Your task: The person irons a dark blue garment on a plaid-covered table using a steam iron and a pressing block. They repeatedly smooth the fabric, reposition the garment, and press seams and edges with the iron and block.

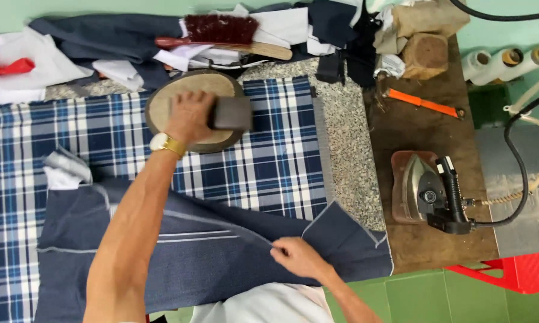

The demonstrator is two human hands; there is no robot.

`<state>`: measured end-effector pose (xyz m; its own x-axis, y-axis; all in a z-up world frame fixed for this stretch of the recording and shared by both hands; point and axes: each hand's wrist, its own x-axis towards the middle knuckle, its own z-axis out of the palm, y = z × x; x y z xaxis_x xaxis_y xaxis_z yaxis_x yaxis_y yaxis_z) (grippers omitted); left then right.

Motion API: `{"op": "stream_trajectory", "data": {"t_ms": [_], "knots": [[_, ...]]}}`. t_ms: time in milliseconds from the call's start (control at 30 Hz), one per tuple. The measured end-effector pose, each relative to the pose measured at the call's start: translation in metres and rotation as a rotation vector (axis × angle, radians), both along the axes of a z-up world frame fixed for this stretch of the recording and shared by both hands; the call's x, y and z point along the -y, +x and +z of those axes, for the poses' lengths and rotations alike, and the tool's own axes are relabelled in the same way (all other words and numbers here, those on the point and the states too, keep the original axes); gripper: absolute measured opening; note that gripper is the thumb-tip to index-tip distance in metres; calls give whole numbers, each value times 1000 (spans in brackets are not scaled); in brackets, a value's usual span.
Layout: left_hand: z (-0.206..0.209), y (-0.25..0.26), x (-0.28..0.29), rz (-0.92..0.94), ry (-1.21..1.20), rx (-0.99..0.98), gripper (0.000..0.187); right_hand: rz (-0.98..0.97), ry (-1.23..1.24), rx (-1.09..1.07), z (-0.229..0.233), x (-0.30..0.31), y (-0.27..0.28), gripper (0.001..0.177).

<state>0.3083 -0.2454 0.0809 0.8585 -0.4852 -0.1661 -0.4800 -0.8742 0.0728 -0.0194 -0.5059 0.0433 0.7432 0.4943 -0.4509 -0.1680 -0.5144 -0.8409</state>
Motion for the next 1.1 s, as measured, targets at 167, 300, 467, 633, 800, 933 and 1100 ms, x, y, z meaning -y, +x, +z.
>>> {"op": "stream_trajectory", "data": {"t_ms": [167,300,467,633,800,933,1100], "knots": [[21,-45,121,-250,-27,-174,65,77,34,-27,11,-19,-11,27],[-67,-46,186,-362,155,-136,83,98,12,-24,38,-11,-5,34],[-81,-64,182,-198,-62,235,50,-220,63,-151,35,9,-6,23],[66,-156,97,12,-903,-371,34,-332,163,-279,44,2,-5,31],[106,-275,-10,782,-1061,-858,32,-104,81,-341,58,-25,1,36],[3,-375,-56,1141,-1581,-810,95,218,49,-156,41,-68,-17,37],[20,-381,-18,1406,-1761,-381,65,698,277,145,66,-118,-24,32]]}}
